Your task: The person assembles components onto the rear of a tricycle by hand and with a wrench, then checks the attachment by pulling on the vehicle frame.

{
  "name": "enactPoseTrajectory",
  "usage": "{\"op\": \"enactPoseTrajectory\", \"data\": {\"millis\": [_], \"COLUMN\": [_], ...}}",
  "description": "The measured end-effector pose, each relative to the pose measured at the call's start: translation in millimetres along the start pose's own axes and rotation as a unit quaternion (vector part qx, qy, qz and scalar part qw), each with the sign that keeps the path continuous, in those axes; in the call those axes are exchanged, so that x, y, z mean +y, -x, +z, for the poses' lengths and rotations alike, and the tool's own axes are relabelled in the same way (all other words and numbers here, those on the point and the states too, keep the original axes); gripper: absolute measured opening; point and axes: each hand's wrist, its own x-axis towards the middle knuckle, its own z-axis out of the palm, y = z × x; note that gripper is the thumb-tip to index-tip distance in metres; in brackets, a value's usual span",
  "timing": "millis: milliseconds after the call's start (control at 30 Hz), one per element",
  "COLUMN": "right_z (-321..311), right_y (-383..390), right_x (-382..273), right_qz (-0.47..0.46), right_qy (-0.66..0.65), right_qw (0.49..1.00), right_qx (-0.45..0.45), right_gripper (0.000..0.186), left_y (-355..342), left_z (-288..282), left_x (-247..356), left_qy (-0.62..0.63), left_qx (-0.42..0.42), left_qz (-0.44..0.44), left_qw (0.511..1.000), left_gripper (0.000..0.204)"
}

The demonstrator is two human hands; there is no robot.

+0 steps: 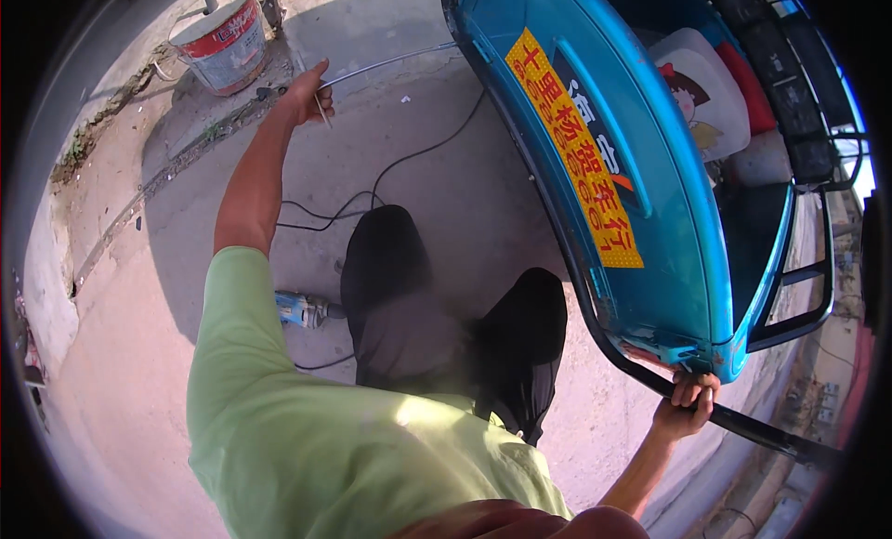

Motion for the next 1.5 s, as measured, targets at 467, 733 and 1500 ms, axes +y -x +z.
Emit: {"op": "enactPoseTrajectory", "data": {"millis": [467,733,1500], "right_z": [12,10,12], "right_y": [-9,-9,-12], "right_x": [4,4,6], "right_qz": [0.001,-0.002,-0.011], "right_qy": [0.021,0.026,0.033], "right_qw": [1.0,1.0,0.999], "right_qx": [0.023,0.005,-0.006], "right_gripper": [0.024,0.024,0.026], "left_y": [46,29,39], "left_z": [12,14,-21], "left_x": [0,-29,-41], "left_qy": [0.148,0.088,-0.128], "left_qx": [0.035,0.207,0.204], "left_qz": [0.158,0.335,0.379], "left_qw": [0.976,0.915,0.893], "left_gripper": [0.064,0.052,0.044]}}
